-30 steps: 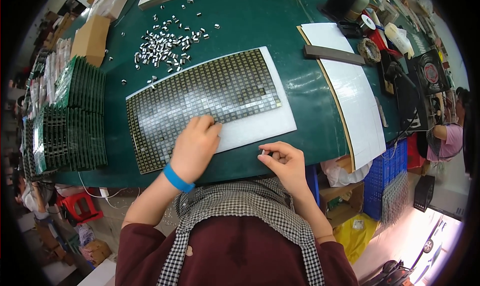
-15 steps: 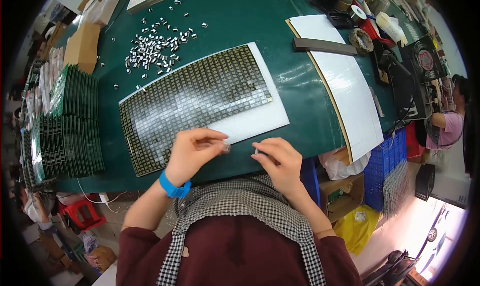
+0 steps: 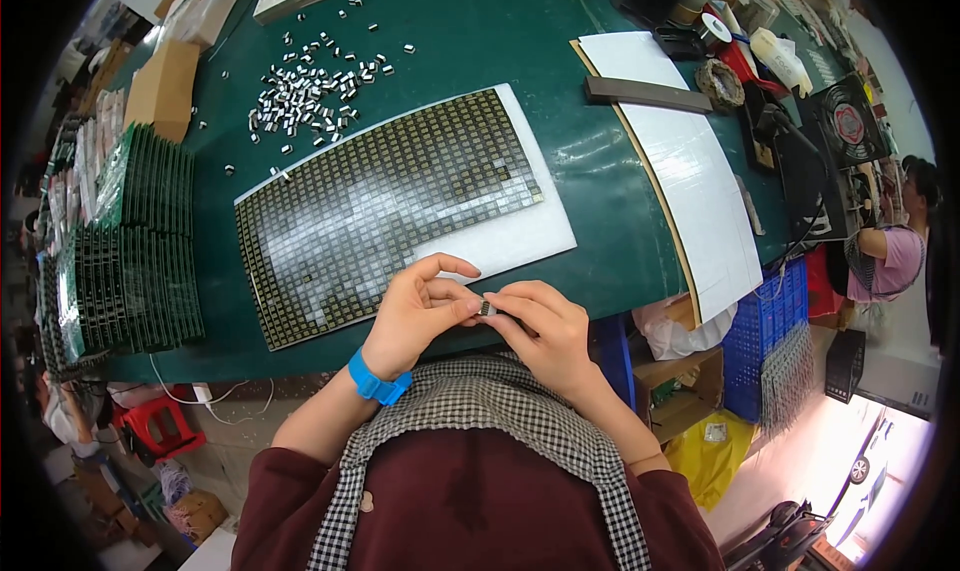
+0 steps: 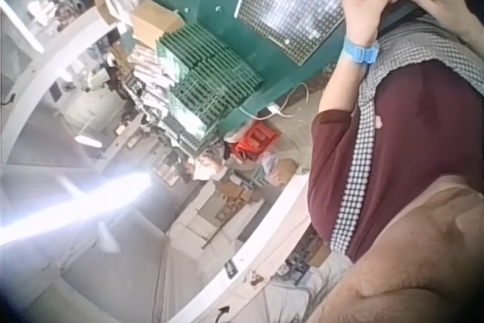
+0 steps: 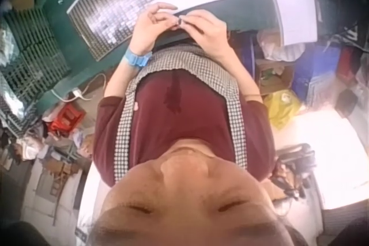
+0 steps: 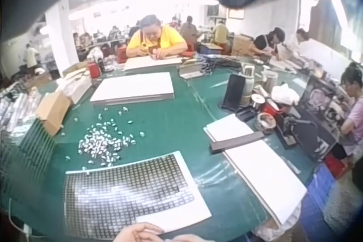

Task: The person assembles small electronic components by hand, placing them one by one into a grid-like sheet on a workbench.

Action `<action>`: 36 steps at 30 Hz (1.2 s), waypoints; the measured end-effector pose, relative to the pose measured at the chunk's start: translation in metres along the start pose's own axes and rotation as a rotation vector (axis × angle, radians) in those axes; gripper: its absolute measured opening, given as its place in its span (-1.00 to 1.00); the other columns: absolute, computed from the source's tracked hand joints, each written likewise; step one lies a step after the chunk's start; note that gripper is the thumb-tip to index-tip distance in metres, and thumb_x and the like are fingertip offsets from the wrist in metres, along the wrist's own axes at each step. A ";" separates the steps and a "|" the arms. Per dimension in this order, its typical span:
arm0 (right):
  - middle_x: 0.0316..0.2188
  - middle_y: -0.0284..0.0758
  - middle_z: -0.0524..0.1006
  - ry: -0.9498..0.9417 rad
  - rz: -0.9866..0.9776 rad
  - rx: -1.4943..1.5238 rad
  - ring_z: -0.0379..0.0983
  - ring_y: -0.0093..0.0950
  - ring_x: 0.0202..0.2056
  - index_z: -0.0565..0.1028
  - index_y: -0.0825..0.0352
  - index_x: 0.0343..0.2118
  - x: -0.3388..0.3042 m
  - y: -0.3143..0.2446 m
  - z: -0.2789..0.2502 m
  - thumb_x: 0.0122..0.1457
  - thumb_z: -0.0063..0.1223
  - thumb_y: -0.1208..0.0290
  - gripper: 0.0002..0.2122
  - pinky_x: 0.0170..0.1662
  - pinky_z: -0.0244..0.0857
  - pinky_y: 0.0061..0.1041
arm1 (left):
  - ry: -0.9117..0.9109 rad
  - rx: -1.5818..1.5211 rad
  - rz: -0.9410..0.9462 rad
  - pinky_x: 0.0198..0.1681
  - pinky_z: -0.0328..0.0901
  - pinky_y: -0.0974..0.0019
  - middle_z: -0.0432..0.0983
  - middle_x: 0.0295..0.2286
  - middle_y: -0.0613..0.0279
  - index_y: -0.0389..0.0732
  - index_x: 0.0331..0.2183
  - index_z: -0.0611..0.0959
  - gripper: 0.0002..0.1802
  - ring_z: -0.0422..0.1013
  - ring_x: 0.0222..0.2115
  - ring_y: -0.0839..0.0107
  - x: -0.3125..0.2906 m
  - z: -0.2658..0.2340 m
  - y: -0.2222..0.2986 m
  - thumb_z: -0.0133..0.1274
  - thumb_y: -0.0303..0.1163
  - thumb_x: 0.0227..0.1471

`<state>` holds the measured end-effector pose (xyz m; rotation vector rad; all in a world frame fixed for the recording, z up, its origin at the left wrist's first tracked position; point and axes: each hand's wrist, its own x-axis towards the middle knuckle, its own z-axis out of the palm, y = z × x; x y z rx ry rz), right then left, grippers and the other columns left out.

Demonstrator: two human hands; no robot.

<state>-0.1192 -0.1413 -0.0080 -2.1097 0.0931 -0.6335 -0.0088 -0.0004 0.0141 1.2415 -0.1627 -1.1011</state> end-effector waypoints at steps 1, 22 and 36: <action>-0.43 -0.35 0.50 0.005 -0.010 -0.007 0.48 -0.48 -0.48 0.52 0.34 -0.40 0.000 0.000 0.000 -0.10 0.17 0.53 -0.85 -0.48 0.38 -0.59 | 0.000 0.000 0.001 -0.33 0.36 0.53 0.52 -0.48 0.18 -0.34 -0.22 0.43 -0.71 0.46 -0.44 0.52 0.000 0.001 0.000 0.05 -0.60 -0.07; -0.44 -0.33 0.50 -0.106 0.244 0.245 0.30 -0.66 -0.64 0.54 0.38 -0.40 -0.007 0.007 0.003 -0.09 0.17 0.55 -0.86 -0.60 0.17 -0.69 | 0.355 0.700 0.241 -0.34 0.32 0.46 0.53 -0.39 0.13 -0.33 -0.31 0.57 -0.79 0.44 -0.39 0.50 0.004 -0.029 0.040 0.03 -0.55 -0.10; -0.45 -0.37 0.50 -0.088 0.454 0.354 0.13 -0.77 -0.70 0.56 0.36 -0.37 -0.006 0.009 0.002 -0.06 0.17 0.55 -0.86 -0.64 0.03 -0.75 | 0.449 2.454 0.711 -0.49 0.31 0.51 0.40 -0.43 0.03 -0.40 -0.53 0.51 -0.85 0.35 -0.46 0.35 0.007 -0.007 -0.010 -0.03 -0.53 -0.30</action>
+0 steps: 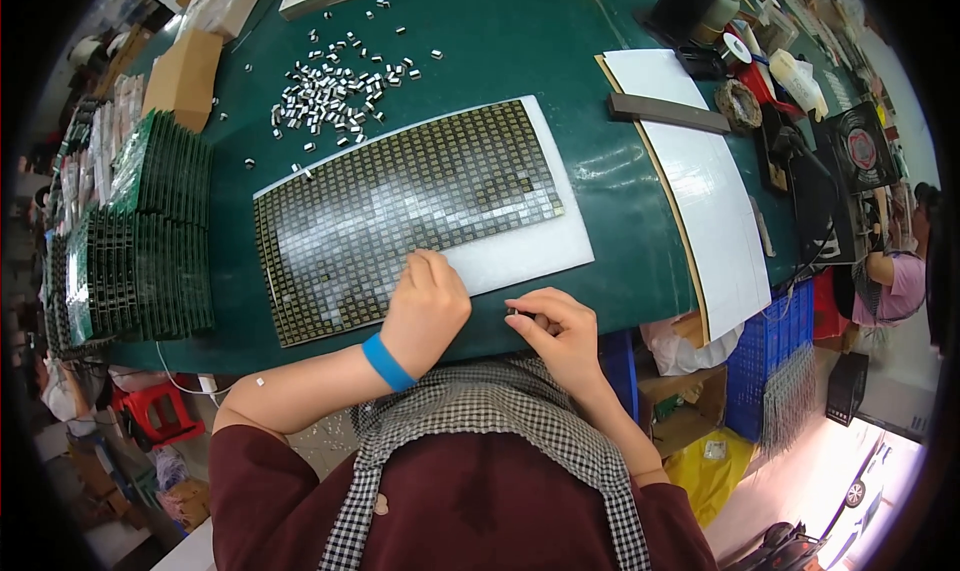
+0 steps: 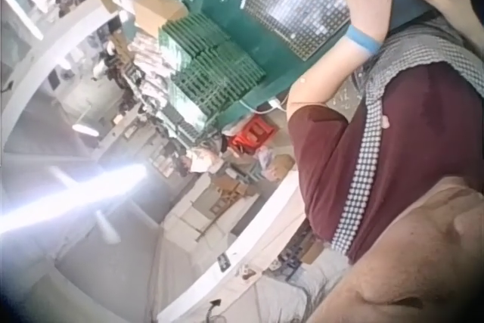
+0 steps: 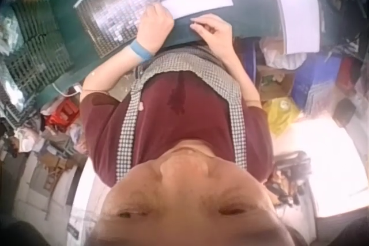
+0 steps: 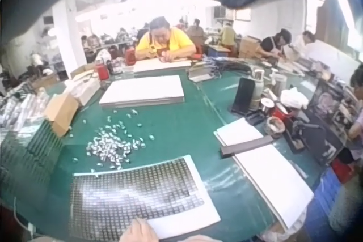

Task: The person assembles small electronic components by hand, placing them one by one into a grid-like sheet on a workbench.

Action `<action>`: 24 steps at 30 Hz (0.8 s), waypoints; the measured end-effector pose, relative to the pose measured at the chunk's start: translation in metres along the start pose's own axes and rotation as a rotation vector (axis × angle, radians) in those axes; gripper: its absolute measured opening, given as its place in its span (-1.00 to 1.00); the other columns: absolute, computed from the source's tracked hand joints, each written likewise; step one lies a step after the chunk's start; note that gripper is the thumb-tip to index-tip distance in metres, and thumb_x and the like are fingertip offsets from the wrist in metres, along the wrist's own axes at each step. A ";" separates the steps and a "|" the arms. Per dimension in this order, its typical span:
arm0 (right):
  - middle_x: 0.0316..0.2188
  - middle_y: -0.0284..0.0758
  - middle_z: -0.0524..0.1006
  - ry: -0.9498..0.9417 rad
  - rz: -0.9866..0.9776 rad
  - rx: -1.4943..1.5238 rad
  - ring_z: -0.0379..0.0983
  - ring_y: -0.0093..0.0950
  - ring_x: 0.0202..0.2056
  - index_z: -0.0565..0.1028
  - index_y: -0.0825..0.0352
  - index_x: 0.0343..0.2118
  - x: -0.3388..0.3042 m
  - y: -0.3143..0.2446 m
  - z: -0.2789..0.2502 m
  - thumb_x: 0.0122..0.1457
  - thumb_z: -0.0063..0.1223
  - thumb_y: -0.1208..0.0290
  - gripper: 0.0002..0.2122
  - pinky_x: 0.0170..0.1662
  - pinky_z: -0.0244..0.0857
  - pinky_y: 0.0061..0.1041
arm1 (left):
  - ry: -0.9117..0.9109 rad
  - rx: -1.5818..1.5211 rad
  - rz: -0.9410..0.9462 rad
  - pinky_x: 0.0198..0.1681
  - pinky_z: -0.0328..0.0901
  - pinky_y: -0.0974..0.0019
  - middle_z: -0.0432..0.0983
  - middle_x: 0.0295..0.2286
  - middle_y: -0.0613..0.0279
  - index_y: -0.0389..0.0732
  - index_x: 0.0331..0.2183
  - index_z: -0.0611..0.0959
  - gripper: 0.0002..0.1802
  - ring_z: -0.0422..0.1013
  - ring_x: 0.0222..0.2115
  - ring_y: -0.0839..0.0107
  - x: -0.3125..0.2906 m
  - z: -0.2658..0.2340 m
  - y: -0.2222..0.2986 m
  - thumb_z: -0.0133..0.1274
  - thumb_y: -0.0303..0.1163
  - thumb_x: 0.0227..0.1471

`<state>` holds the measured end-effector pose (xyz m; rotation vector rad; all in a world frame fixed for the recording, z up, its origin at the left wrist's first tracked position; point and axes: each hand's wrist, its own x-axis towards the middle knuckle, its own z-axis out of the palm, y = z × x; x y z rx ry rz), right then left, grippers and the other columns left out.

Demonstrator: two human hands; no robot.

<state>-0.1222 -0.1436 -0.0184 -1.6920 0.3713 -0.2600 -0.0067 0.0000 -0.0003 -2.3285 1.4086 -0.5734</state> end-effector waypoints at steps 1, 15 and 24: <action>-0.46 -0.38 0.50 0.005 -0.002 -0.025 0.14 -0.77 -0.70 0.56 0.36 -0.37 -0.001 0.000 0.001 -0.06 0.17 0.55 -0.85 -0.64 0.03 -0.75 | 0.032 0.036 0.001 -0.50 0.32 0.49 0.39 -0.48 0.03 -0.35 -0.60 0.51 -0.90 0.33 -0.50 0.36 0.002 0.001 0.002 -0.02 -0.54 -0.34; -0.45 -0.35 0.49 0.171 -0.499 -0.235 0.40 -0.58 -0.56 0.55 0.35 -0.38 0.001 -0.009 0.004 -0.19 0.23 0.58 -0.77 -0.55 0.28 -0.66 | -0.472 -2.402 -0.629 -0.34 0.38 0.48 0.52 -0.45 0.16 -0.40 -0.32 0.54 -0.81 0.49 -0.40 0.42 -0.003 -0.010 -0.022 0.07 -0.58 -0.08; -0.45 -0.32 0.50 0.159 -0.483 -0.222 0.47 -0.51 -0.52 0.54 0.37 -0.39 0.000 -0.009 0.005 -0.19 0.23 0.58 -0.78 -0.51 0.36 -0.63 | -0.508 -2.660 -0.594 -0.29 0.35 0.52 0.50 -0.44 0.24 -0.35 -0.19 0.43 -0.69 0.47 -0.39 0.49 -0.002 -0.009 -0.005 0.05 -0.57 -0.05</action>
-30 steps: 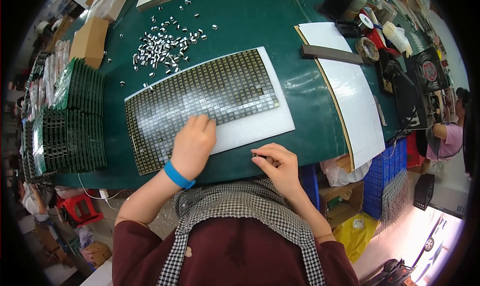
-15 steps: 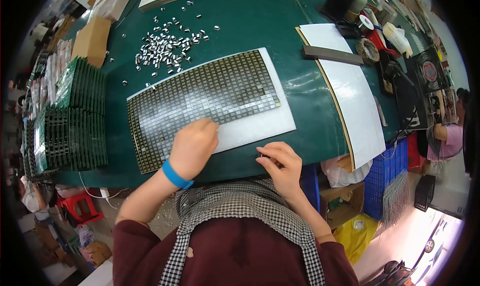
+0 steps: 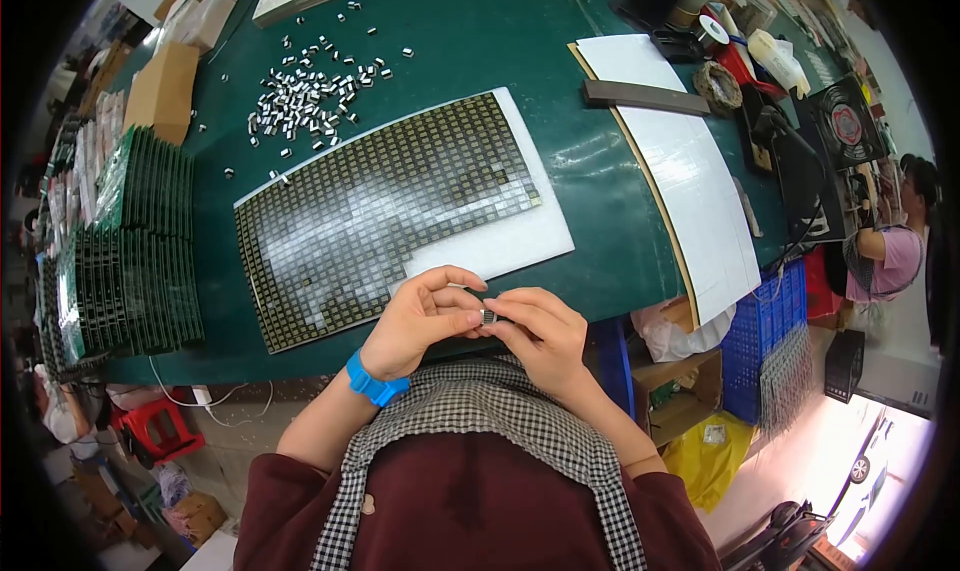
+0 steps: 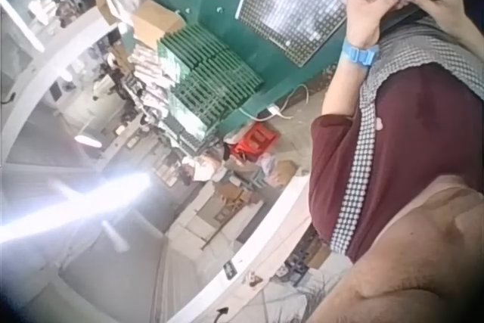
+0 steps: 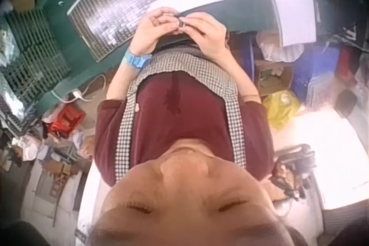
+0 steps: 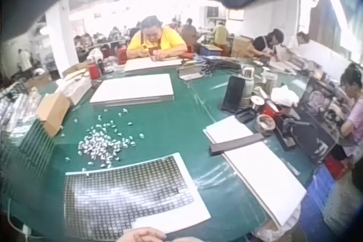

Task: The person assembles small electronic components by hand, placing them one by one into a grid-like sheet on a workbench.

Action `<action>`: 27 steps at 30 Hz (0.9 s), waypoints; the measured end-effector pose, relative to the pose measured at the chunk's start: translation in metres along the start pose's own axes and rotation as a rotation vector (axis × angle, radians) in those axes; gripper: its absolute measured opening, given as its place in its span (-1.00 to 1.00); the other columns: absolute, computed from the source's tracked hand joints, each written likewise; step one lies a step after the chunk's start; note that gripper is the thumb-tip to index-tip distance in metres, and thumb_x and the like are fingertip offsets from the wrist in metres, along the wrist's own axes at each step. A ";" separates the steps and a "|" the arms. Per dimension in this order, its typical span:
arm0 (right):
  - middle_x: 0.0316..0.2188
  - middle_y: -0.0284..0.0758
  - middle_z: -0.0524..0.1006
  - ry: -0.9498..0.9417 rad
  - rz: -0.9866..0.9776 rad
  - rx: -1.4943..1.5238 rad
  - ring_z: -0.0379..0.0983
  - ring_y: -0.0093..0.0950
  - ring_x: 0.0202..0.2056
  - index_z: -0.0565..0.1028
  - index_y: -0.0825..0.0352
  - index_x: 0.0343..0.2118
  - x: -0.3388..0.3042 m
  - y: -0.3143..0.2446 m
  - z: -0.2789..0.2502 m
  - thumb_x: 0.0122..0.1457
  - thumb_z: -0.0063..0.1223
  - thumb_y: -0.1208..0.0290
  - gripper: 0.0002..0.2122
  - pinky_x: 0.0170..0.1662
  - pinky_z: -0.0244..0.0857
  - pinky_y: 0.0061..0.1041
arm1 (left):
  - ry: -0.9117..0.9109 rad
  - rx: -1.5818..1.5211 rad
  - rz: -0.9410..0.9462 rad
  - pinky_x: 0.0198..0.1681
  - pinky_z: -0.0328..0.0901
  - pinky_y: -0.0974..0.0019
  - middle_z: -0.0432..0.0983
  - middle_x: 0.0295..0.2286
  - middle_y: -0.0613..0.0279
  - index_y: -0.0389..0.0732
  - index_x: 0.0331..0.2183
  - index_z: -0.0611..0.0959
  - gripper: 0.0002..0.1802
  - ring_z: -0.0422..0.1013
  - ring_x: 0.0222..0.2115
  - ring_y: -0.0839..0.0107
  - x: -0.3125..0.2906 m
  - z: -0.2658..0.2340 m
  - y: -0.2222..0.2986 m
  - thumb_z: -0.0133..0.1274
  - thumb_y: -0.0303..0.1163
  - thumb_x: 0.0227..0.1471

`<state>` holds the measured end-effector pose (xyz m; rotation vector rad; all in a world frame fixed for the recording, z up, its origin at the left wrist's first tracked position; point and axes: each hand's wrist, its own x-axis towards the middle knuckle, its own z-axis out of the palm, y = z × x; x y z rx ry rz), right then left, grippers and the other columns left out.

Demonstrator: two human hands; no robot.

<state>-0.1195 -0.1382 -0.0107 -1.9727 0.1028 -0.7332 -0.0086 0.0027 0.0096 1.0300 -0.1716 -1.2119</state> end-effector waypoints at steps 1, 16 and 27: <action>-0.44 -0.29 0.51 -0.019 0.018 0.018 0.46 -0.52 -0.50 0.54 0.38 -0.38 0.000 -0.001 -0.001 -0.19 0.22 0.61 -0.77 -0.51 0.35 -0.65 | 0.001 0.002 -0.011 -0.30 0.34 0.52 0.50 -0.44 0.25 -0.34 -0.18 0.42 -0.68 0.46 -0.40 0.51 0.000 0.000 0.000 0.06 -0.56 -0.05; -0.39 -0.29 0.51 -0.068 0.101 0.125 0.48 -0.50 -0.45 0.53 0.38 -0.38 -0.001 -0.002 -0.004 -0.17 0.20 0.61 -0.79 -0.45 0.38 -0.62 | -0.034 -0.080 -0.038 -0.30 0.33 0.53 0.51 -0.43 0.26 -0.31 -0.16 0.38 -0.65 0.44 -0.41 0.54 0.002 0.002 -0.003 0.05 -0.56 -0.04; -0.36 -0.27 0.53 -0.056 0.084 0.133 0.42 -0.61 -0.51 0.54 0.37 -0.36 0.000 -0.003 -0.004 -0.16 0.20 0.64 -0.78 -0.55 0.24 -0.75 | -0.029 -0.086 -0.017 -0.29 0.32 0.54 0.51 -0.42 0.29 -0.29 -0.17 0.38 -0.67 0.43 -0.40 0.56 0.002 0.003 -0.006 0.05 -0.55 -0.04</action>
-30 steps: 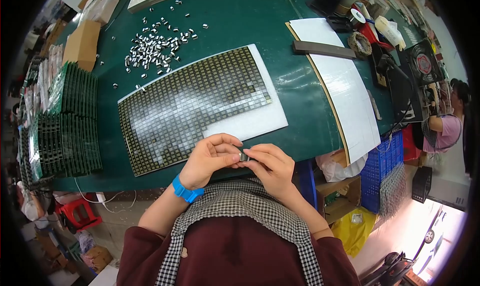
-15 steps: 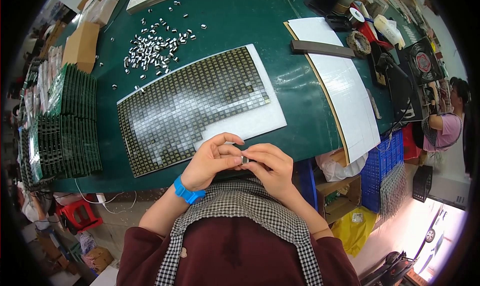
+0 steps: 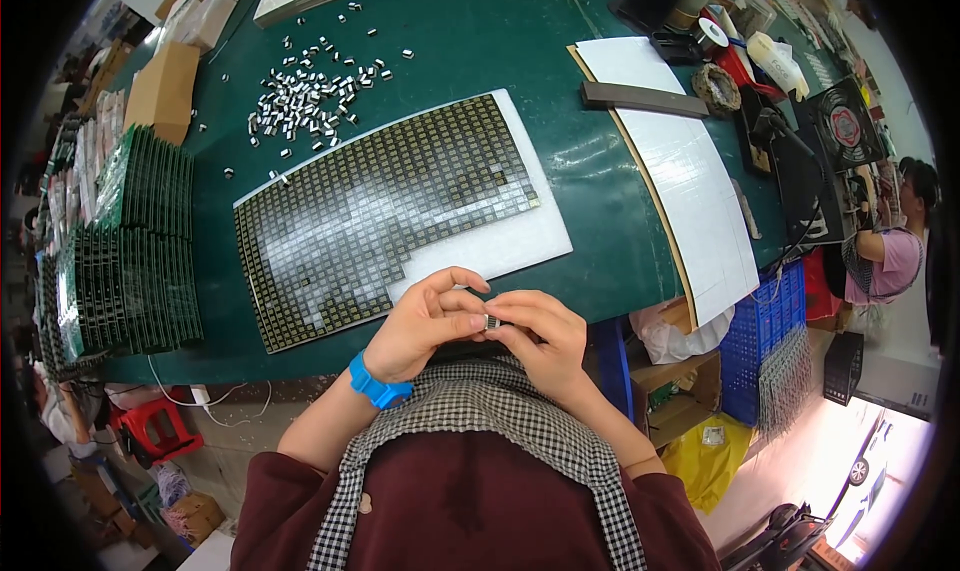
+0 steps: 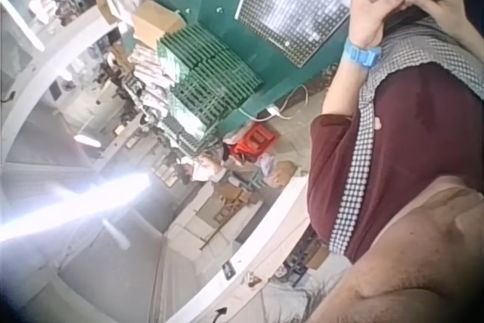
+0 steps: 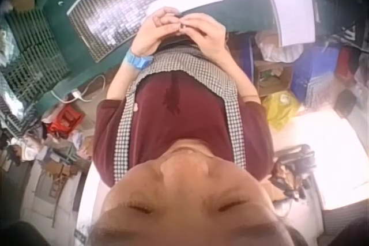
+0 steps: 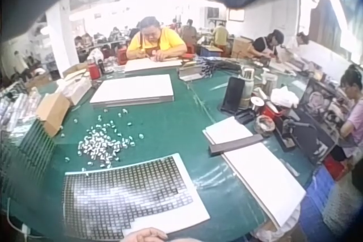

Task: The person assembles small electronic components by hand, placing them one by one into a grid-like sheet on a workbench.

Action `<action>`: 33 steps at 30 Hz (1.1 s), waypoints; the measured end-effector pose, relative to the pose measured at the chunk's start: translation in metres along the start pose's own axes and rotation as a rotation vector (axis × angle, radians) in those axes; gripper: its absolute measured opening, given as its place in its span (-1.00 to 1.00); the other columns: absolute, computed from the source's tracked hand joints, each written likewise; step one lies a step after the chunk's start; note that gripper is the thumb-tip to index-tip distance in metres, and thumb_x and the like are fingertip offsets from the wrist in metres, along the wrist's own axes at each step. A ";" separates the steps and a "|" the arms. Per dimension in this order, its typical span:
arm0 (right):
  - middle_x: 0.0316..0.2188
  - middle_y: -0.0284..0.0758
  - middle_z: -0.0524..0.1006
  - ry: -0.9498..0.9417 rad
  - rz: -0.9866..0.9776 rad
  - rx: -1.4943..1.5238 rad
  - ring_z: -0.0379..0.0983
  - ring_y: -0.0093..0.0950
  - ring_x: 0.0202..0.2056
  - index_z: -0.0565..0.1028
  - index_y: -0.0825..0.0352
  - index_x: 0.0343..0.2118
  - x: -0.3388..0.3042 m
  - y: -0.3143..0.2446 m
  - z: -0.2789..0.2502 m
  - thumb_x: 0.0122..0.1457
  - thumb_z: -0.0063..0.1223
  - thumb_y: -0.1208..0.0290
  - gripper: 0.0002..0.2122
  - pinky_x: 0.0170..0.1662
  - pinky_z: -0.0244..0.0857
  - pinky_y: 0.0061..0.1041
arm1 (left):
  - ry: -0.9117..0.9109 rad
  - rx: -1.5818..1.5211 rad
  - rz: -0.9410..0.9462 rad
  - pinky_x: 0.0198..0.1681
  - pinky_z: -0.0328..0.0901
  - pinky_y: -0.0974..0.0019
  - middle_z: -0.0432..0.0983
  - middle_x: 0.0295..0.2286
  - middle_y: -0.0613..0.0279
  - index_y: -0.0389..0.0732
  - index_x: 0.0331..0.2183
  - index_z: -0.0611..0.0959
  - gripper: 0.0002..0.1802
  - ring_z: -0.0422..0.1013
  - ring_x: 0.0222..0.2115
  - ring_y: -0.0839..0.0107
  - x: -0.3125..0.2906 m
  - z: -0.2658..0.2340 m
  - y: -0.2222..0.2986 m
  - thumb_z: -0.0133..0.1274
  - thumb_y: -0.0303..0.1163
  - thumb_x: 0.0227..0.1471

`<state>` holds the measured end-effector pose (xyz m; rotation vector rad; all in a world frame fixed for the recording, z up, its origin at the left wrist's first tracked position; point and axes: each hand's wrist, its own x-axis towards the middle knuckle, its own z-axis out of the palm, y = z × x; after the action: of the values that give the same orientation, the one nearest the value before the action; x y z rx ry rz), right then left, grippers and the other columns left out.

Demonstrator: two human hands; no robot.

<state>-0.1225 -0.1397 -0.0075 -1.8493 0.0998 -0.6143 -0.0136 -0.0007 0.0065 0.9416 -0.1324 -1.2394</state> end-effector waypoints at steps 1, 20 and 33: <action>-0.36 -0.26 0.53 0.020 -0.030 -0.014 0.43 -0.60 -0.50 0.54 0.38 -0.37 -0.001 0.000 0.001 -0.16 0.20 0.63 -0.79 -0.55 0.24 -0.74 | -0.008 0.004 -0.003 -0.29 0.32 0.54 0.51 -0.42 0.29 -0.30 -0.17 0.38 -0.67 0.43 -0.40 0.57 0.000 0.000 0.000 0.05 -0.56 -0.04; -0.27 -0.33 0.54 -0.035 0.180 -0.043 0.29 -0.71 -0.69 0.53 0.32 -0.35 0.005 -0.012 -0.003 -0.16 0.22 0.57 -0.77 -0.69 0.12 -0.73 | 0.011 -0.101 0.039 -0.21 0.30 0.49 0.50 -0.37 0.25 -0.25 -0.18 0.37 -0.69 0.42 -0.34 0.55 0.002 0.002 -0.007 0.01 -0.57 -0.02; -0.28 -0.33 0.53 -0.004 -0.225 -0.183 0.30 -0.70 -0.65 0.53 0.32 -0.33 0.004 0.003 0.001 -0.16 0.19 0.62 -0.75 -0.64 0.17 -0.73 | 0.077 0.038 0.055 -0.21 0.30 0.48 0.50 -0.39 0.22 -0.29 -0.14 0.39 -0.64 0.42 -0.35 0.53 -0.003 0.000 -0.001 0.02 -0.59 -0.05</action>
<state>-0.1178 -0.1417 -0.0085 -2.0556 -0.0577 -0.7777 -0.0152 0.0021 0.0068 1.0115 -0.1208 -1.1520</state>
